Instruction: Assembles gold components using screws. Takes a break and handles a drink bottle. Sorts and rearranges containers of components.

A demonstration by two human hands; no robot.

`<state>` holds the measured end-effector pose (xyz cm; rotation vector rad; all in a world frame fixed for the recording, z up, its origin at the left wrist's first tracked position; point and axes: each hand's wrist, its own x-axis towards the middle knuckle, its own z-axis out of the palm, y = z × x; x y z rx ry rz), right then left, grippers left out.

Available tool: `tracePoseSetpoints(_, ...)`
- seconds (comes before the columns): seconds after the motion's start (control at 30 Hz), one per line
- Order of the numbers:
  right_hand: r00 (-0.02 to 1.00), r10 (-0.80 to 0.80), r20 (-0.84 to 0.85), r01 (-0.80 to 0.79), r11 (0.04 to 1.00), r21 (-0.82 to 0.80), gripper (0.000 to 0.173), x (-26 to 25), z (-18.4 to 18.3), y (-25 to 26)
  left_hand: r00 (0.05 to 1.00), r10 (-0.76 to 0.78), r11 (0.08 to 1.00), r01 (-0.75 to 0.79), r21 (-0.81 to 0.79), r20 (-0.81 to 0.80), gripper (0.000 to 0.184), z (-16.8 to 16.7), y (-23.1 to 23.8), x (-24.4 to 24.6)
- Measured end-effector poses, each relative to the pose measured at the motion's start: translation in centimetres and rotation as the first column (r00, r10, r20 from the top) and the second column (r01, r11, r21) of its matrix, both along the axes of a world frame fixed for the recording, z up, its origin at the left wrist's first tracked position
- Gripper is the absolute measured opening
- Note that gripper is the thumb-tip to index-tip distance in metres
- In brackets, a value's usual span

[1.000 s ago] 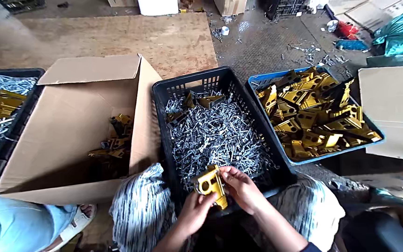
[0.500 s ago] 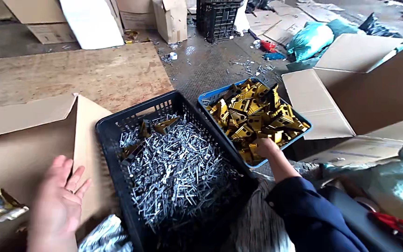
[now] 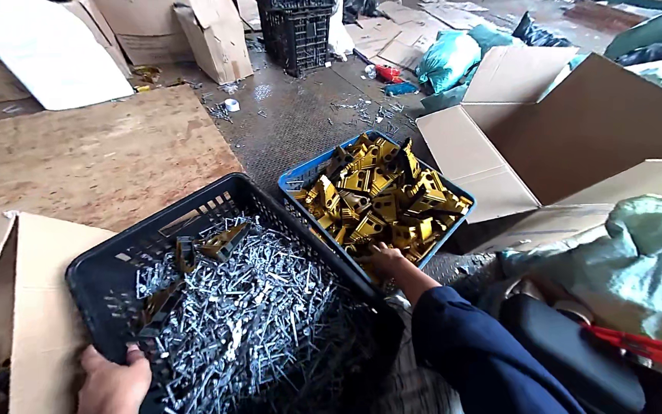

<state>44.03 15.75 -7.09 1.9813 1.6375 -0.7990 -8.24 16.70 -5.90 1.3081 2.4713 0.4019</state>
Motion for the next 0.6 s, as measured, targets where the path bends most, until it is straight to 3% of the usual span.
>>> tracePoseSetpoints(0.1, 0.998, 0.043, -0.041, -0.04, 0.997, 0.063, 0.058, 1.1, -0.9, -0.1, 1.0, 0.003, 1.0, -0.003, -0.001, -0.011, 0.07, 0.2, 0.2, -0.2)
tracePoseSetpoints(0.3, 0.992, 0.117, -0.051, -0.114, 0.992, 0.057, 0.076, 1.0, -1.9, -0.6, 1.0, 0.009, 1.0, -0.009, 0.008, 0.005, 0.07, 0.0, 0.3, -0.4)
tracePoseSetpoints(0.43, 0.994, 0.106, -0.027, -0.104, 0.991, 0.081, 0.054, 0.7, -1.3, -0.8, 1.0, 0.002, 1.0, -0.002, 0.016, 0.011, 0.07, 0.1, 0.3, -0.4)
tracePoseSetpoints(0.57, 0.99, 0.127, -0.056, -0.118, 0.983, 0.142, 0.084, 1.3, -0.1, -1.3, 0.999, 0.008, 1.0, -0.008, 0.012, 0.035, 0.074, 0.2, 0.2, -0.4)
tracePoseSetpoints(0.6, 0.985, 0.168, -0.049, -0.161, 0.979, 0.128, 0.081, 1.1, 0.1, -1.5, 0.999, 0.008, 1.0, -0.009, 0.013, 0.035, 0.074, 0.2, 0.3, -0.4)
